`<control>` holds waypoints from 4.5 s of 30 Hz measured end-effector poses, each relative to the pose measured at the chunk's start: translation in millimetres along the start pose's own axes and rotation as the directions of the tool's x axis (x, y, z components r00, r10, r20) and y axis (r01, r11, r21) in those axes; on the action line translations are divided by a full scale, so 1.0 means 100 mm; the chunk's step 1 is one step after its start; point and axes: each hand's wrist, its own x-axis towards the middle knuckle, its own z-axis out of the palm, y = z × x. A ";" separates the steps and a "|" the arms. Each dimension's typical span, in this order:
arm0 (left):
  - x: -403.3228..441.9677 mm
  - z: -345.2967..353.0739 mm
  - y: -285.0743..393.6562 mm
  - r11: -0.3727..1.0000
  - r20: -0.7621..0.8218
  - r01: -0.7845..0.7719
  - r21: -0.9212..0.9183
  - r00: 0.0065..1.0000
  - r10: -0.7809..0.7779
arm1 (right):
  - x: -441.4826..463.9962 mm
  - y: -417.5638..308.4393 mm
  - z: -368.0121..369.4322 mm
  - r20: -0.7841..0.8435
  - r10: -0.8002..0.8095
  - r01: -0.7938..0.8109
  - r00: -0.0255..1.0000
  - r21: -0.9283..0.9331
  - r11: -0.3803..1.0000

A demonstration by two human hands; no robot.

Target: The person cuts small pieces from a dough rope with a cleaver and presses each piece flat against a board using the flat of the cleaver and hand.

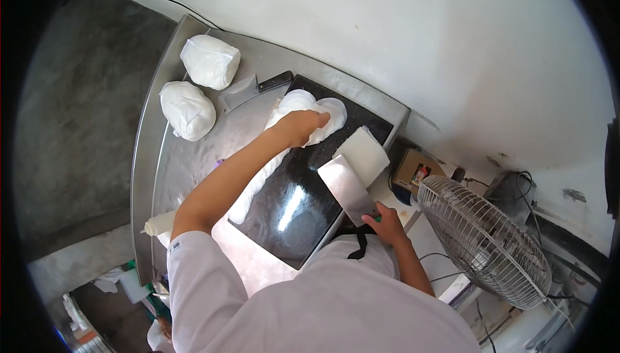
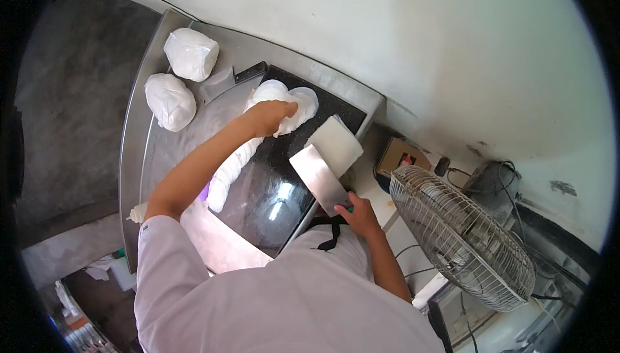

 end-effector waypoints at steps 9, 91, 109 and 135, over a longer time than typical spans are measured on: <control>-0.23 0.16 0.04 0.530 -0.042 0.208 -0.822 0.906 -0.421 | 0.06 0.07 0.04 -0.017 -0.030 0.030 0.999 -0.042 0.999; -2.42 0.27 1.29 -0.408 -0.551 -0.680 -0.609 0.733 -0.400 | 0.84 -1.24 1.11 0.472 -0.577 0.746 0.666 -0.407 0.528; -1.70 1.06 0.90 0.376 -0.214 0.089 -0.922 0.693 -0.689 | 0.79 -1.24 0.66 0.110 -0.311 0.123 0.944 0.758 0.641; -0.21 0.82 0.11 0.410 -0.317 0.113 -0.905 0.464 -0.828 | 0.46 -0.77 0.22 -0.052 -0.096 0.107 0.994 0.283 0.953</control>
